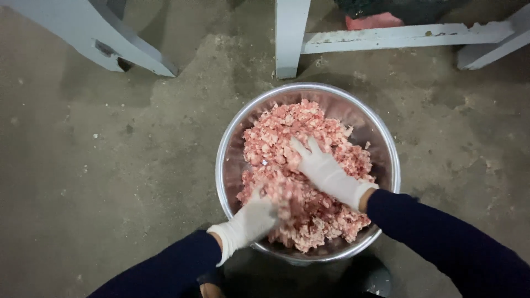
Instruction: The person mixes ground meat in a large metal bowl using gloved hands. They repeatedly lift, turn, and press the meat to combine it throughout the clip.
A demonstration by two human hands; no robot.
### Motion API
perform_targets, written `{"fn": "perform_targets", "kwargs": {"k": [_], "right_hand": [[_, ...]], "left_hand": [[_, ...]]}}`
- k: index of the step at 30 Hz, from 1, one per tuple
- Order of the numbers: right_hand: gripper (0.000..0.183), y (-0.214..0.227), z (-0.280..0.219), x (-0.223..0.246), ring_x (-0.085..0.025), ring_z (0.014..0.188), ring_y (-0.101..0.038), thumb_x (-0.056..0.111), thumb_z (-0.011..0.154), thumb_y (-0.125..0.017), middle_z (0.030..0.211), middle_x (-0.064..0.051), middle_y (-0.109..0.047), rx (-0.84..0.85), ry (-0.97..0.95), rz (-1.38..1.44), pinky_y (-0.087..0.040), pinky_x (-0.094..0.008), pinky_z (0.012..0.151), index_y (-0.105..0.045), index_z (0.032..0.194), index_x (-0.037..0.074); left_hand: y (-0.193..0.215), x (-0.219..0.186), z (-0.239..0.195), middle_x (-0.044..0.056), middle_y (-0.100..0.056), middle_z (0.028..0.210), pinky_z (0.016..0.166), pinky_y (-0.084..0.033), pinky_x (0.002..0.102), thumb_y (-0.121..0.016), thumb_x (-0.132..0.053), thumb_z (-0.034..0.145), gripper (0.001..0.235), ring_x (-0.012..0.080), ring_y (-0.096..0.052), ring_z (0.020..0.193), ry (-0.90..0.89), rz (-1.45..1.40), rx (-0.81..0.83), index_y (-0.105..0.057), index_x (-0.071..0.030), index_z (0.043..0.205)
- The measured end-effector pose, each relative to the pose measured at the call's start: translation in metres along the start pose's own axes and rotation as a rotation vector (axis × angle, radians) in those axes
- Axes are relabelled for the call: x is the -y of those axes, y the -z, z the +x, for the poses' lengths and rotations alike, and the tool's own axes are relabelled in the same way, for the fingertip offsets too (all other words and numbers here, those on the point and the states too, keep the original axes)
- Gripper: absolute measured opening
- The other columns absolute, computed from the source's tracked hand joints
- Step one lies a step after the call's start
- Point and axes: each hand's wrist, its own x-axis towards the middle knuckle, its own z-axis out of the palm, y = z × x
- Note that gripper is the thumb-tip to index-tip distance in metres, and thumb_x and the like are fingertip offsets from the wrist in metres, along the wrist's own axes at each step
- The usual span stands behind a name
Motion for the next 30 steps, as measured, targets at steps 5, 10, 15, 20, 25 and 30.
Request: {"fn": "perform_targets", "kwargs": {"k": [5, 10, 15, 20, 25, 30], "right_hand": [[0.016, -0.093, 0.018, -0.042, -0.03, 0.099, -0.061, 0.017, 0.097, -0.053, 0.103, -0.008, -0.064, -0.526, 0.021, 0.711, -0.056, -0.034, 0.074, -0.068, 0.101, 0.01], [0.046, 0.08, -0.038, -0.025, -0.018, 0.112, -0.067, 0.052, 0.088, -0.05, 0.113, 0.0, -0.069, -0.059, -0.394, 1.084, -0.045, -0.039, 0.111, -0.06, 0.124, 0.026], [0.051, -0.001, 0.028, -0.087, -0.027, 0.106, -0.07, 0.038, 0.088, -0.062, 0.121, -0.003, -0.069, -0.248, -0.209, 0.161, -0.058, -0.045, 0.09, -0.048, 0.138, 0.033], [0.065, -0.009, 0.082, -0.107, -0.03, 0.128, -0.056, 0.047, 0.093, -0.055, 0.139, -0.004, -0.056, -0.053, -0.402, 0.254, -0.044, -0.064, 0.103, -0.027, 0.151, 0.039], [0.068, -0.014, 0.032, -0.106, -0.034, 0.135, -0.045, 0.051, 0.09, -0.056, 0.146, -0.01, -0.045, -0.022, -0.366, 0.274, -0.053, -0.057, 0.1, -0.032, 0.151, 0.032], [0.072, -0.014, -0.027, -0.086, -0.033, 0.143, -0.035, 0.052, 0.085, -0.061, 0.141, -0.009, -0.04, -0.023, -0.304, 0.075, -0.058, -0.048, 0.098, -0.034, 0.15, 0.035]], "left_hand": [[-0.015, 0.026, 0.024, 0.008, -0.051, 0.072, 0.079, -0.039, 0.063, -0.051, 0.005, 0.09, 0.026, 0.0314, -0.048, 0.075, 0.213, 0.465, -0.414, -0.064, -0.011, 0.074], [-0.047, 0.075, 0.025, 0.0, -0.055, 0.115, 0.094, -0.049, 0.054, -0.056, -0.033, 0.082, 0.039, 0.0294, -0.051, 0.113, 0.747, -0.027, 0.01, -0.053, -0.031, 0.121], [-0.051, 0.107, 0.043, 0.005, -0.056, 0.139, 0.107, -0.05, 0.047, -0.059, -0.051, 0.083, 0.064, 0.0308, -0.049, 0.132, 1.012, -0.206, 0.098, -0.048, -0.03, 0.143], [-0.006, 0.128, 0.067, 0.021, -0.023, 0.163, 0.115, -0.042, 0.048, -0.045, -0.008, 0.097, 0.079, 0.0392, -0.037, 0.145, 1.136, -0.389, 0.15, -0.012, -0.04, 0.16], [-0.004, 0.129, 0.053, 0.019, -0.028, 0.16, 0.108, -0.047, 0.054, -0.051, -0.018, 0.1, 0.072, 0.0411, -0.042, 0.14, 1.082, -0.239, 0.356, -0.015, -0.043, 0.158], [-0.016, 0.103, 0.036, 0.015, -0.037, 0.159, 0.097, -0.051, 0.059, -0.048, -0.037, 0.099, 0.059, 0.0456, -0.042, 0.138, 0.932, 0.015, 0.34, -0.032, -0.036, 0.156]]}}
